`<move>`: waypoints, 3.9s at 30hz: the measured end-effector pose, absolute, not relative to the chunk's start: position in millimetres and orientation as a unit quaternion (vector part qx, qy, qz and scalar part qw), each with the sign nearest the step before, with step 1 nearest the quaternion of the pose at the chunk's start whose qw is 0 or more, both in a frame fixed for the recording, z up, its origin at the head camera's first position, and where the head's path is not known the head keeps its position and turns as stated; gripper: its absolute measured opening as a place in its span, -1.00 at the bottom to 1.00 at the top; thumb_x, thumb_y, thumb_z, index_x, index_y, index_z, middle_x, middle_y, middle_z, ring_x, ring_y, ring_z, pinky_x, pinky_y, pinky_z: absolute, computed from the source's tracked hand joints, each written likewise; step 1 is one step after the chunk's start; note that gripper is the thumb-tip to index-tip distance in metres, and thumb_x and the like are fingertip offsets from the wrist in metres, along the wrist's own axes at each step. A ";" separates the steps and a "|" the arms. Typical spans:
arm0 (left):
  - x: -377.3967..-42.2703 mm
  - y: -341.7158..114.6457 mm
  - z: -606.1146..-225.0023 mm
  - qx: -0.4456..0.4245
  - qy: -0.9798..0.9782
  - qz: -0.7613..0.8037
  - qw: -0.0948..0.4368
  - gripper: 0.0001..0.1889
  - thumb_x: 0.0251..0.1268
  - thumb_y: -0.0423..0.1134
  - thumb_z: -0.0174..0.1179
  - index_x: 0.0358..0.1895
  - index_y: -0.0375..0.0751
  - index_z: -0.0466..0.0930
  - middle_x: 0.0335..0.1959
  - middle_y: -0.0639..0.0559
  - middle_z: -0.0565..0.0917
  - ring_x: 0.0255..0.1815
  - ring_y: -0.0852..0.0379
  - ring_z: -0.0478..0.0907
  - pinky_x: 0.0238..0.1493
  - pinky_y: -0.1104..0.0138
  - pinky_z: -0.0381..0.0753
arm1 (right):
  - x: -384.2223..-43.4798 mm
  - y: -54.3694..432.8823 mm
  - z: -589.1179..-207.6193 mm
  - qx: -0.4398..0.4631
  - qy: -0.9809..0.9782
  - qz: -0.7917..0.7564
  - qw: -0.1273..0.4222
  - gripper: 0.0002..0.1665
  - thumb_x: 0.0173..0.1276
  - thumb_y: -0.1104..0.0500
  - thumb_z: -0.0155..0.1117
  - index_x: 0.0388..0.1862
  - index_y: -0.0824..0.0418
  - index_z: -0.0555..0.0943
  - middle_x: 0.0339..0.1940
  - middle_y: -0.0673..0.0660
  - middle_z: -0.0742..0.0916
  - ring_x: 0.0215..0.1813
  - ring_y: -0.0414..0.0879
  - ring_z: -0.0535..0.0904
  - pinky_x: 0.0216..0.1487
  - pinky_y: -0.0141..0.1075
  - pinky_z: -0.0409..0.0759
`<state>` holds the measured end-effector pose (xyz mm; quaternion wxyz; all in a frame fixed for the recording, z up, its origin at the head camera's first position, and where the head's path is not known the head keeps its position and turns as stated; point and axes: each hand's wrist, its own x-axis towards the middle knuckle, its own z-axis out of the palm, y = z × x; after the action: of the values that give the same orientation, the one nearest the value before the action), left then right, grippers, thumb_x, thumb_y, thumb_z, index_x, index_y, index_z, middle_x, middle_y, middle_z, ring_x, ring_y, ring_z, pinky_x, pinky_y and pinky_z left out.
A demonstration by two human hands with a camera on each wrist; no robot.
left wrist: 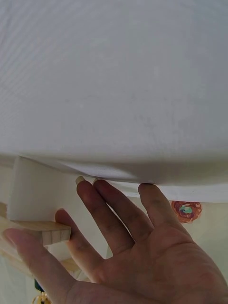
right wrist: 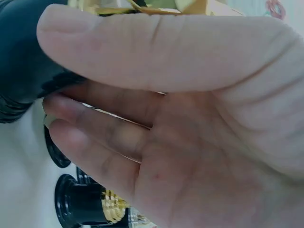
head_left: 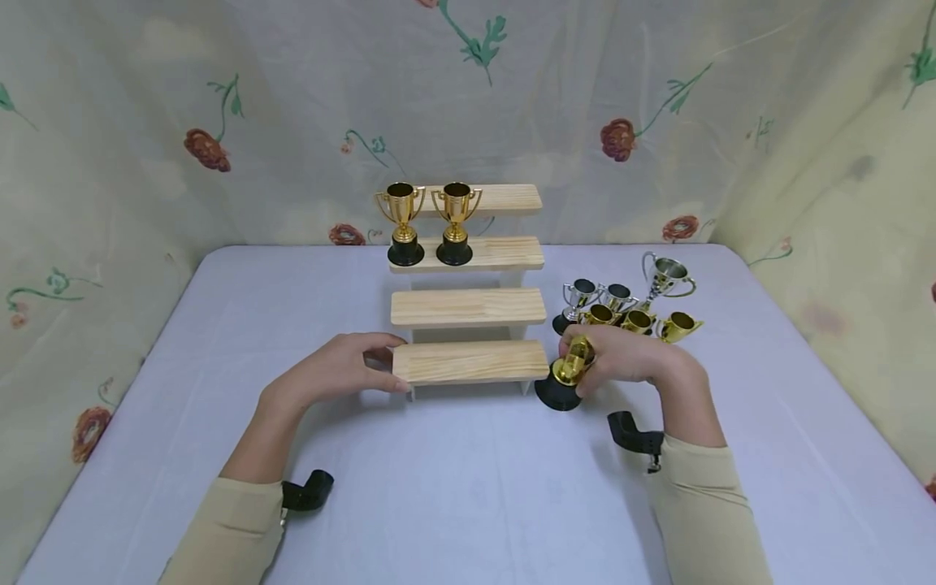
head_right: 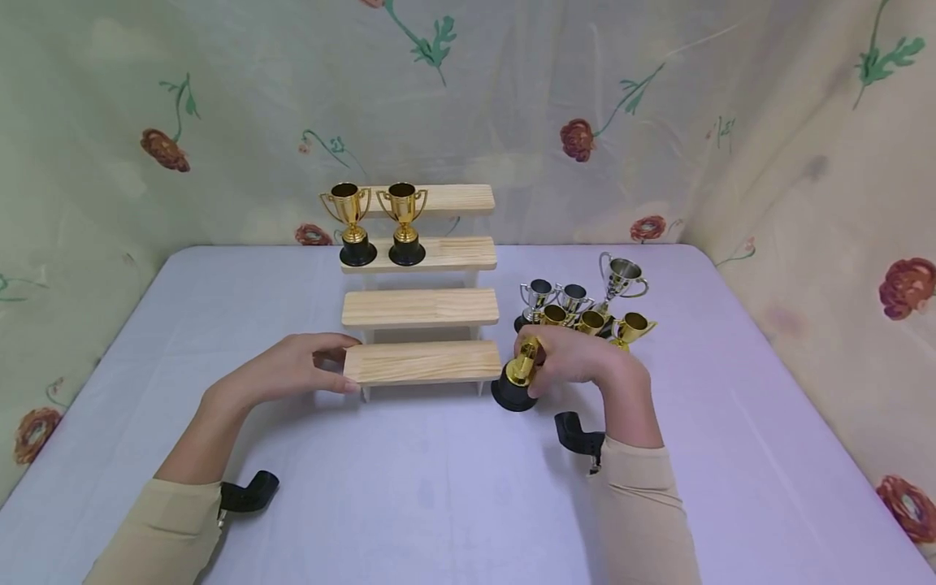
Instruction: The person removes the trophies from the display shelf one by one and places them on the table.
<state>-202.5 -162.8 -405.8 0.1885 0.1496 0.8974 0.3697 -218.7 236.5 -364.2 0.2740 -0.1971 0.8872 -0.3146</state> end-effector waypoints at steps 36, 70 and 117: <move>-202.9 -162.4 -406.2 0.153 0.901 0.361 0.187 -0.22 -0.01 0.25 0.44 0.32 0.08 0.49 0.10 0.03 0.67 0.17 0.06 0.55 0.18 0.06 0.50 | -202.0 240.7 -314.5 -0.196 0.905 -0.357 0.126 -0.44 0.34 0.02 0.38 0.29 0.04 0.49 0.23 0.07 0.63 0.28 0.06 0.55 0.19 -0.21 0.53; -205.5 -164.1 -409.0 0.146 0.902 0.360 0.185 -0.25 -0.05 0.26 0.46 0.28 0.13 0.52 0.09 0.09 0.68 0.15 0.11 0.56 0.18 0.09 0.51 | -228.9 187.2 -302.9 -0.192 0.883 -0.429 0.006 -0.33 0.37 0.02 0.35 0.41 0.09 0.41 0.21 0.14 0.64 0.23 -0.01 0.57 0.25 -0.15 0.50; -205.4 -163.5 -408.1 0.155 0.899 0.365 0.184 -0.22 -0.03 0.25 0.45 0.31 0.07 0.50 0.06 0.07 0.69 0.14 0.10 0.56 0.20 0.06 0.49 | -269.8 133.6 -254.2 -0.205 0.886 -0.416 0.008 -0.34 0.35 0.07 0.35 0.40 0.08 0.42 0.15 0.19 0.66 0.16 0.02 0.60 0.25 -0.03 0.50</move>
<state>-205.4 -163.5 -408.1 0.1842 0.1546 0.8994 0.3651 -269.8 133.6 -254.2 0.0084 -0.2049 0.8861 -0.4155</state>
